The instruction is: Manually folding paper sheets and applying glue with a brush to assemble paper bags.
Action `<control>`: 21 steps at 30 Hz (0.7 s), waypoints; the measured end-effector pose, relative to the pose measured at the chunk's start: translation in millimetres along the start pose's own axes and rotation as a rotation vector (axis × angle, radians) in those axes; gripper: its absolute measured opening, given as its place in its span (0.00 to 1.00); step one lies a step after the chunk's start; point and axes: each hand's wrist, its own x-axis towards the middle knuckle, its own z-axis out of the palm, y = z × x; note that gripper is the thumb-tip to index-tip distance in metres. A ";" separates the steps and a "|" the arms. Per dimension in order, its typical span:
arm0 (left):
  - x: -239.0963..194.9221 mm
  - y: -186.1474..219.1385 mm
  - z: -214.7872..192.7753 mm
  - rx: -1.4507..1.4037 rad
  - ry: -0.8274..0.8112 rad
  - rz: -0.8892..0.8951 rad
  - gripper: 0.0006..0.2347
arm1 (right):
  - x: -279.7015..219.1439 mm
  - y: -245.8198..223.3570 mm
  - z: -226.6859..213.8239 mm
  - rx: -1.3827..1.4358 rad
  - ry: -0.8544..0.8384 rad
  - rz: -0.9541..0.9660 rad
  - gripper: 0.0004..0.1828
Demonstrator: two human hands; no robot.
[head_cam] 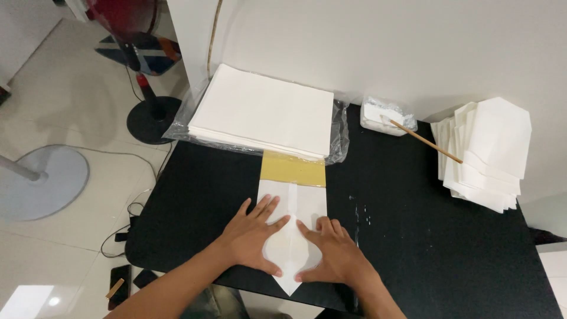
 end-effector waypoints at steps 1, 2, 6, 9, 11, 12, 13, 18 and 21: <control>3.0 1.2 -3.7 0.020 -0.028 0.008 0.56 | 4.0 -3.4 -3.3 -0.029 -0.038 -0.002 0.66; 4.9 3.1 -5.6 0.036 -0.061 0.017 0.58 | 7.2 -7.2 -4.5 -0.055 -0.080 -0.004 0.70; 11.5 5.6 9.8 0.043 -0.031 0.002 0.60 | 10.7 -15.2 -11.9 -0.095 -0.082 -0.024 0.74; 11.1 6.1 19.8 0.079 -0.050 -0.028 0.58 | 9.2 -19.1 -14.7 -0.076 -0.137 0.015 0.73; 11.2 2.3 27.9 0.072 0.006 -0.024 0.57 | 6.7 -21.9 -16.4 -0.052 -0.131 0.020 0.74; 10.7 1.6 28.3 0.070 0.005 -0.026 0.57 | 5.8 -18.3 -10.3 -0.052 -0.133 0.019 0.74; 10.0 0.8 28.8 0.076 0.023 -0.019 0.57 | 4.8 -15.0 -4.1 -0.053 -0.085 0.011 0.73; 3.0 -20.1 57.2 0.083 0.182 0.062 0.52 | -6.2 5.4 8.7 0.006 -0.025 0.011 0.66; -5.3 -31.6 73.0 0.022 0.419 0.169 0.42 | -13.4 23.4 14.1 0.095 0.033 0.028 0.52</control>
